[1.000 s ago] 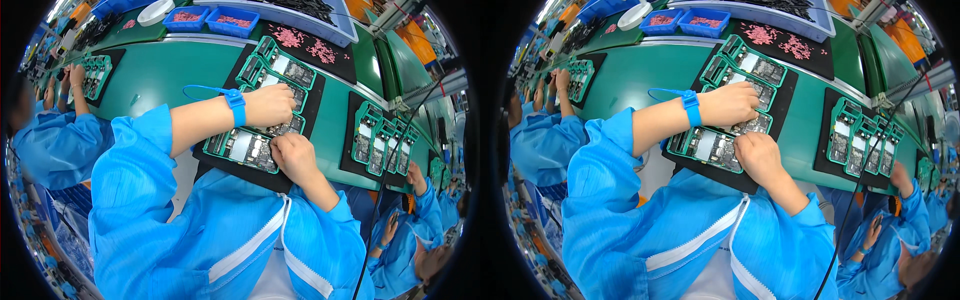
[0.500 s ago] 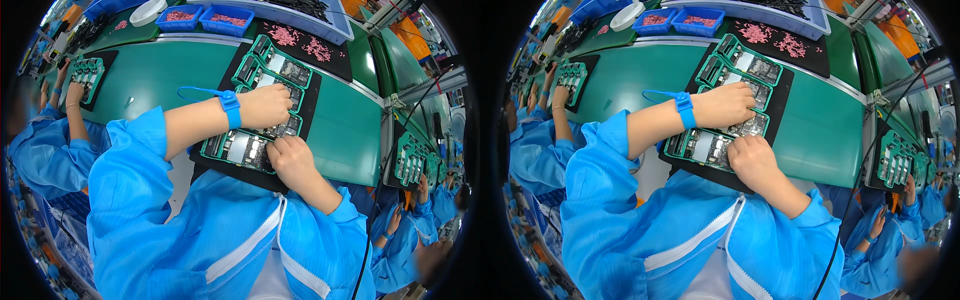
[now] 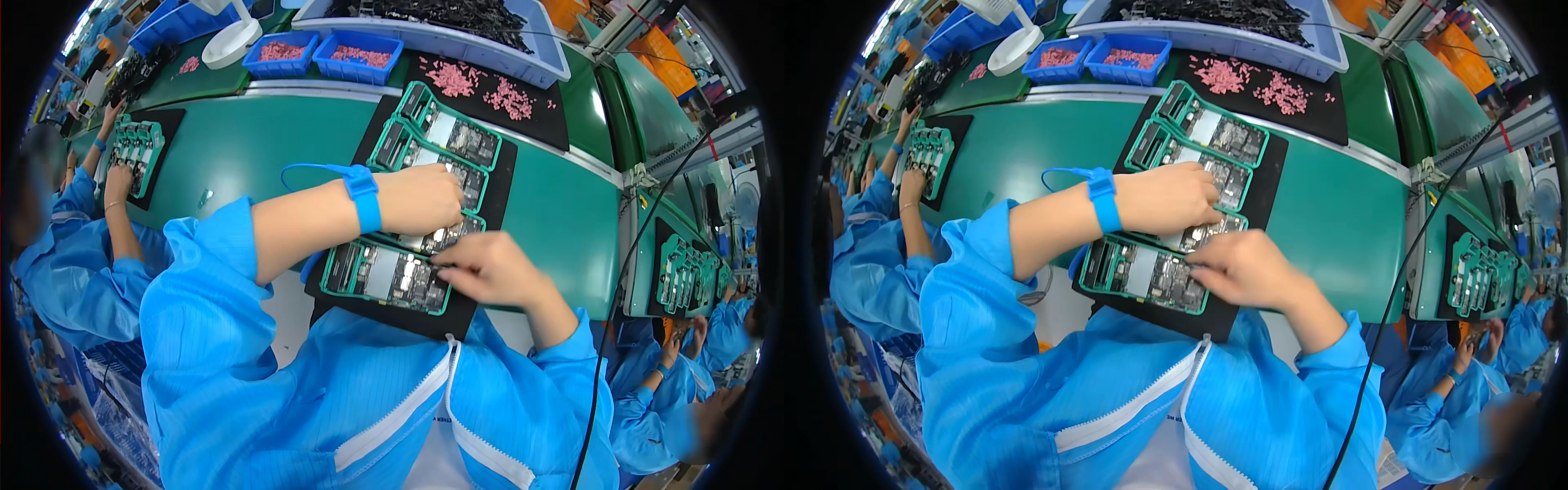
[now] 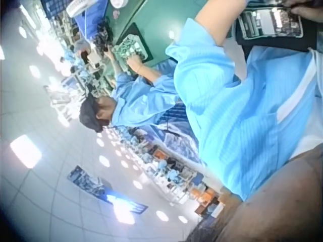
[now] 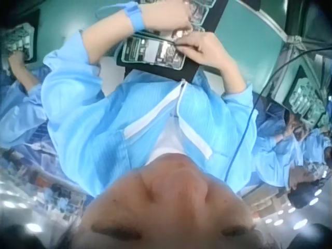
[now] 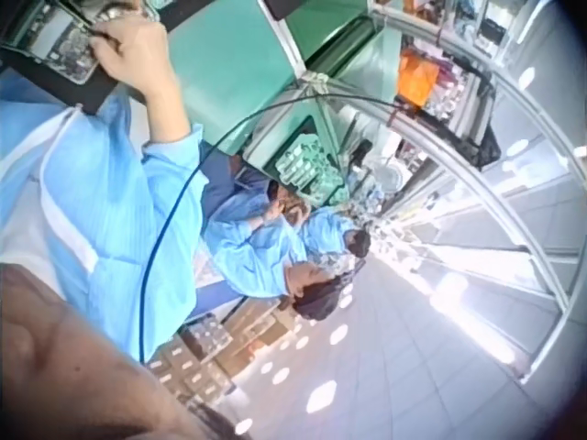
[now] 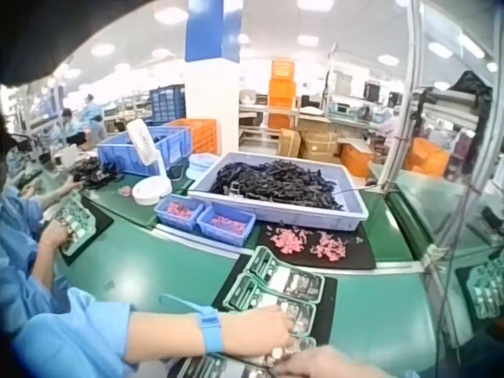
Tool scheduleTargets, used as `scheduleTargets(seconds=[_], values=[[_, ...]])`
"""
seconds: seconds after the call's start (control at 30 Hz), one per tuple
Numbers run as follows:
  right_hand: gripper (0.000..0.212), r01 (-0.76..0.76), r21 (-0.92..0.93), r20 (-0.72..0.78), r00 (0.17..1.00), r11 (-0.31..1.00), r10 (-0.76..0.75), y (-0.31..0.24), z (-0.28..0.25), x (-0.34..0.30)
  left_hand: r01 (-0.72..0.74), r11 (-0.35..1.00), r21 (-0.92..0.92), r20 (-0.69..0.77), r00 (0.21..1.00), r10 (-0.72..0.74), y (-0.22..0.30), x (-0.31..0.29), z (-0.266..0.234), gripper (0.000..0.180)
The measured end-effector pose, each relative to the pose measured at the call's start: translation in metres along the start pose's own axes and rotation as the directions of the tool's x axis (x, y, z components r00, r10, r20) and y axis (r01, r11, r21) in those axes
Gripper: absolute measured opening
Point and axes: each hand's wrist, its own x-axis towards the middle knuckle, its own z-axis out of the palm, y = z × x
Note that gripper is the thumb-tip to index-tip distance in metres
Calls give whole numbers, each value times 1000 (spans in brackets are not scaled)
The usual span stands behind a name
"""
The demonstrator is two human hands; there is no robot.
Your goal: The worker is assembling internal components of electronic devices by picking small parts from trays and placing them into circuit board housings on an assembly line.
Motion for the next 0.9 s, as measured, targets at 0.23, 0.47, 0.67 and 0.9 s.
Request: scheduleTargets(seconds=[0.23,0.47,0.67,0.9], values=[[10,-312,-160,-603,782,937,157,117,-68,77,475,756,-450,-163,789,-592,-111,13,-61,13],[9,-436,-391,-589,796,811,144,176,-82,142,673,726,-141,-68,726,-685,-200,38,-18,11],[11,-395,-594,-527,849,701,32,186,-85,147,676,715,-179,-48,720,-693,-220,48,-3,14],[11,-460,-588,-522,844,665,123,169,-92,123,686,712,-152,20,722,-692,-222,54,-4,10]])
